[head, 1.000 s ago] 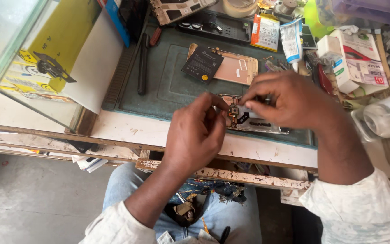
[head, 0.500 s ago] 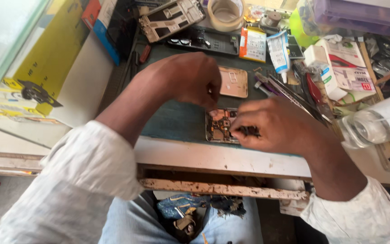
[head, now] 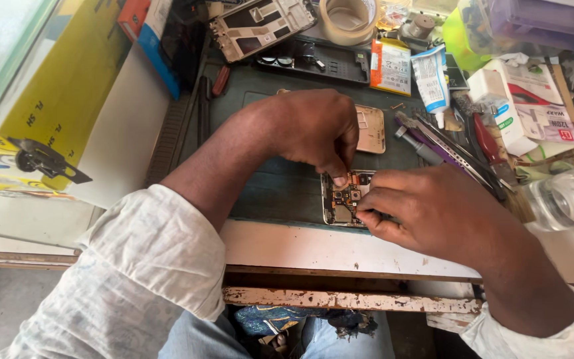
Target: The person is repairing a disassembled smartphone on a cluttered workbench. They use a small tool to carefully pry and lift a ribbon cable or connector from the motherboard, then use a flat metal tool to adjust components within the phone's chassis.
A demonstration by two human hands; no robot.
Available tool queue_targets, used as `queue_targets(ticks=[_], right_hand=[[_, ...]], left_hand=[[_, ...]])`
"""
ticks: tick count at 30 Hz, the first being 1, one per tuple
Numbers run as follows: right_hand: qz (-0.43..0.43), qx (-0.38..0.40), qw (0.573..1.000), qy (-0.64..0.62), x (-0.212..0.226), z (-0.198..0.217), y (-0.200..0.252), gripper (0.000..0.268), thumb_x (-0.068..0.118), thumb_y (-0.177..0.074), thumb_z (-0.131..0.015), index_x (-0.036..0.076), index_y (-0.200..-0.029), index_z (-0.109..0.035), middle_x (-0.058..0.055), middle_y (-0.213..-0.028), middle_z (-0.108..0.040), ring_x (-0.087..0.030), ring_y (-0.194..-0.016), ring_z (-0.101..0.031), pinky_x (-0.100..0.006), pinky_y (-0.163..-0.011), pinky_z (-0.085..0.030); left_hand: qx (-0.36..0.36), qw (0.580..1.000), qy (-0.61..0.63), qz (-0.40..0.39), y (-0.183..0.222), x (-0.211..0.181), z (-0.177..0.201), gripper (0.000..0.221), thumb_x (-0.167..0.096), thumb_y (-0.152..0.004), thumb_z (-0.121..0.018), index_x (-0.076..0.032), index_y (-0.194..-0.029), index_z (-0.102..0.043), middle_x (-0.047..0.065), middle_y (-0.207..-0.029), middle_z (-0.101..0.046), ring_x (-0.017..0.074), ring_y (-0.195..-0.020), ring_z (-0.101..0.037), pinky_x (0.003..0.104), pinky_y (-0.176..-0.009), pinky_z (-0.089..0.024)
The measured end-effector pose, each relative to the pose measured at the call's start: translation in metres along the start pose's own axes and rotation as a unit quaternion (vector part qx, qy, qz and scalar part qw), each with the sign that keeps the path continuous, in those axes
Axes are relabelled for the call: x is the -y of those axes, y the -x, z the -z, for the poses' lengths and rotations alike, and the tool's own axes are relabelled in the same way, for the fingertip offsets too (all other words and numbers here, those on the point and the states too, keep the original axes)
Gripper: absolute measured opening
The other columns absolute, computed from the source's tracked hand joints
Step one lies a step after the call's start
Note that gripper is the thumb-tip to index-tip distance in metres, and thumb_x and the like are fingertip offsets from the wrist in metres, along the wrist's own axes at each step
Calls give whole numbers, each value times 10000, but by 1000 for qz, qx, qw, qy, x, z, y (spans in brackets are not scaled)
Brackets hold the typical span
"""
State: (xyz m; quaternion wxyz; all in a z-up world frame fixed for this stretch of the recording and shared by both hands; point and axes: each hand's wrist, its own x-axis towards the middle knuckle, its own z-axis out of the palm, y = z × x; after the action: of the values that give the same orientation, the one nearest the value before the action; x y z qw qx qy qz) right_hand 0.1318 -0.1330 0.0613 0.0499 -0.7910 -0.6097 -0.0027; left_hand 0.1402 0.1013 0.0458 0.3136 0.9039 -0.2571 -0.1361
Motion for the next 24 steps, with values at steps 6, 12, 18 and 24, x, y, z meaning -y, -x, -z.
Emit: queue_targets(ticks=[6,12,18,24], right_hand=[[-26,19,999,33,9,-4,0,183,252,-810,-749,82,-877,-756,-60,-860,-684,-268,-599,-691,-413,-520,-552],[-50,10,999,-18,3,-3,4,205,249,-790,-756,87,-911,-786,-76,-825,-734,-283,-613,-701,-409,-544,-567],[-56,3,990,-133,-7,11,4,183,225,-810,-750,60,-877,-792,-72,-792,-759,-225,-569,-716,-349,-536,-572],[-131,46,981,-135,-1,7,-2,296,369,-771,-819,85,-849,-791,-59,-744,-741,-210,-492,-691,-365,-492,-521]], left_hand=[[-3,1000,-6,13,3,-6,1,169,-242,-704,-905,-120,-768,-808,-6,-668,-766,98,-591,-717,309,-563,-555],[-7,1000,-14,21,5,-8,1,164,-240,-707,-905,-126,-769,-805,-6,-678,-770,100,-607,-726,314,-579,-560],[-20,999,-25,18,6,-8,0,174,-249,-694,-908,-134,-786,-816,-4,-720,-783,120,-645,-742,327,-607,-569],[-22,999,-29,-6,5,-5,0,168,-246,-705,-900,-129,-790,-816,-2,-748,-790,131,-671,-747,322,-629,-574]])
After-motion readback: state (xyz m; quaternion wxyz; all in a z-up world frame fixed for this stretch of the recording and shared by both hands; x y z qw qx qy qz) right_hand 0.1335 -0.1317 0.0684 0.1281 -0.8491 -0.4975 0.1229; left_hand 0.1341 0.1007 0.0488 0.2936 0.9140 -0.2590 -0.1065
